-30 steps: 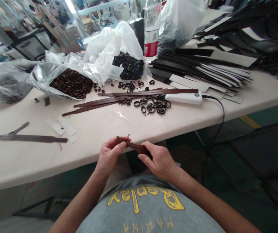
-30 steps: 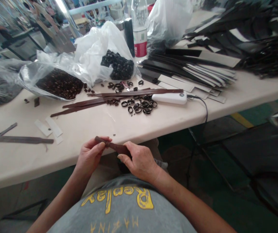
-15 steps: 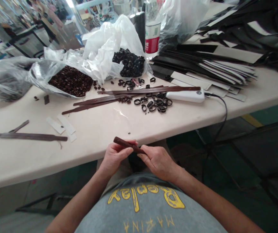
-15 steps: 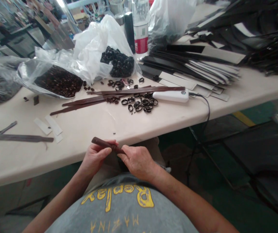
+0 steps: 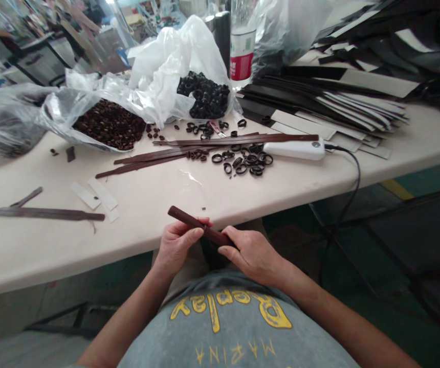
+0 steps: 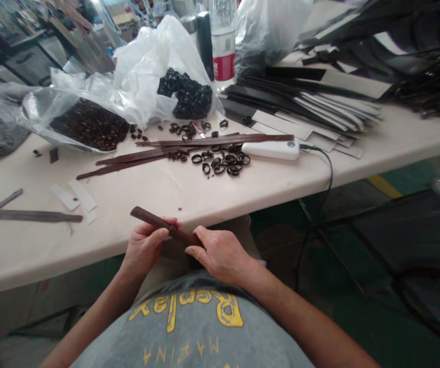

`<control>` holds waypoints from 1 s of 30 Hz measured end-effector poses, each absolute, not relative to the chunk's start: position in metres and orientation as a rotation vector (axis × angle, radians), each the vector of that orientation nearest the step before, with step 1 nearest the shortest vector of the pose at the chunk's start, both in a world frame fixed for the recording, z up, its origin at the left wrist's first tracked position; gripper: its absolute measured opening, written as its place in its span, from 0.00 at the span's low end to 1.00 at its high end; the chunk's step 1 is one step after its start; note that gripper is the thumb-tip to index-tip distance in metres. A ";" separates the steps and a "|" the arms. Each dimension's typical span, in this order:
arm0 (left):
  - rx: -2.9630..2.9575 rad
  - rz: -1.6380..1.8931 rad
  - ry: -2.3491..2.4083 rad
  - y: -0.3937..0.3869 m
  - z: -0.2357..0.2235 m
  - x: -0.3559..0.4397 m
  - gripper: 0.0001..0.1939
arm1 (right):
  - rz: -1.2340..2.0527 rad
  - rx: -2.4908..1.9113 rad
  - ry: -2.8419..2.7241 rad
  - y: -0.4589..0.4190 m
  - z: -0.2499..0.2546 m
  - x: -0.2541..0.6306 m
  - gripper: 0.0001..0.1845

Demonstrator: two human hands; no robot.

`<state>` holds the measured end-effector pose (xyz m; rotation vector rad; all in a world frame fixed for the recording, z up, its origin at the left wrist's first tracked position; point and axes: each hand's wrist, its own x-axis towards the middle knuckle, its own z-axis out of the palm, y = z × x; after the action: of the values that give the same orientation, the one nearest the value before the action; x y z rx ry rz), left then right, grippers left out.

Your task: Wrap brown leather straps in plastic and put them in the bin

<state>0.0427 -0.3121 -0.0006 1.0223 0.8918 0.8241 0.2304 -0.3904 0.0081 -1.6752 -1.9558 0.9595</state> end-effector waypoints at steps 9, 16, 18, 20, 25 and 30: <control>0.899 0.756 0.796 -0.321 -0.003 0.047 0.15 | 0.894 -1.622 -1.978 -0.396 -0.003 0.224 0.11; 0.991 0.661 0.766 -0.332 -0.010 0.052 0.16 | 0.935 -1.529 -1.898 -0.397 -0.001 0.221 0.13; 1.013 0.657 0.756 -0.334 -0.012 0.055 0.14 | 0.933 -1.556 -1.905 -0.396 0.000 0.220 0.13; 1.039 0.672 0.771 -0.335 -0.013 0.056 0.11 | 0.931 -1.592 -1.908 -0.395 0.000 0.219 0.13; 1.086 0.730 0.824 -0.329 -0.011 0.054 0.08 | 0.975 -1.589 -1.850 -0.389 0.002 0.220 0.12; 1.053 0.772 0.872 -0.329 -0.010 0.050 0.08 | 1.024 -1.602 -1.881 -0.390 0.001 0.224 0.10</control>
<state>0.0498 -0.3295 -0.0101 1.0532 0.8718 0.7715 0.2239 -0.3903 0.0014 -1.6019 -1.8813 1.0245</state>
